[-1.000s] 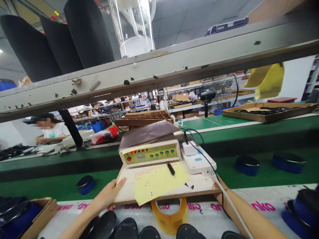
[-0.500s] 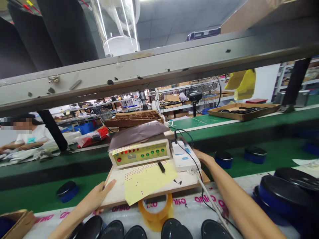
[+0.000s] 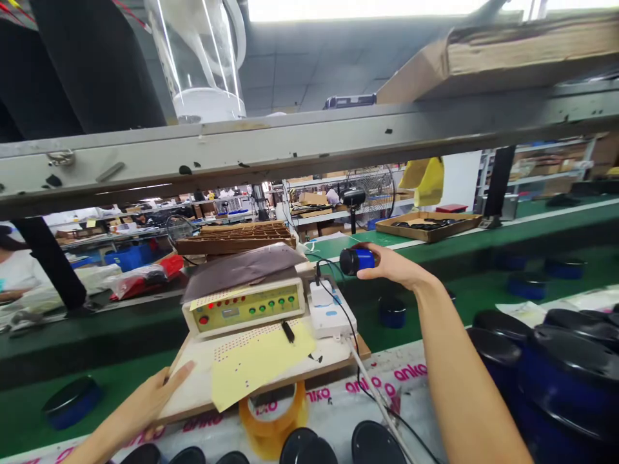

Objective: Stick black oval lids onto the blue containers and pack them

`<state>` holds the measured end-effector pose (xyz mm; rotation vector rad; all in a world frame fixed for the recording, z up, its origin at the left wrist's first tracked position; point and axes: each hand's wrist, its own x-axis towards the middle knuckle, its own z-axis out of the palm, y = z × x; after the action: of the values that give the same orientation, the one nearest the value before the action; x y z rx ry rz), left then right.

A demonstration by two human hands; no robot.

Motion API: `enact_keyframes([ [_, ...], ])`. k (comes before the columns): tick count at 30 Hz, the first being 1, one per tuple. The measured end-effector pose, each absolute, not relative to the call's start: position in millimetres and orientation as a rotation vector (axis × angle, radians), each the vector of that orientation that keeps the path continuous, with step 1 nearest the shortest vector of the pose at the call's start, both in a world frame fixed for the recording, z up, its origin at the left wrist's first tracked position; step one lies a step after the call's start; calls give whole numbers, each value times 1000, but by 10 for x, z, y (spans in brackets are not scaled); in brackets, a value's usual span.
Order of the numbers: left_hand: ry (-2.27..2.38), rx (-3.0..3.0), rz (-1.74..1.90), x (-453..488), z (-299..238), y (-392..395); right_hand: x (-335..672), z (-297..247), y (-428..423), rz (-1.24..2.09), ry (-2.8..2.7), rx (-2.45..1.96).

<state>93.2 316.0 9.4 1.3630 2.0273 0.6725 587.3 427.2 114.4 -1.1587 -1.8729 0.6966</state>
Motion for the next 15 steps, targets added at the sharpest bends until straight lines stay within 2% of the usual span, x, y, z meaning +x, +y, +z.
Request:
enact_keyframes([
  [3, 2007, 1382, 601, 930, 74, 3182, 5745, 1230, 4134, 768, -1869, -869],
  [6, 2041, 1455, 682, 909, 110, 3212, 5651, 1270, 4067, 861, -1842, -681],
  [11, 2228, 1767, 710, 939, 449, 3097, 5420, 1416, 3922, 1101, -1876, -456],
  [15, 1888, 2140, 947, 1479, 901, 2743, 4767, 1579, 3620, 1097, -2202, -487],
])
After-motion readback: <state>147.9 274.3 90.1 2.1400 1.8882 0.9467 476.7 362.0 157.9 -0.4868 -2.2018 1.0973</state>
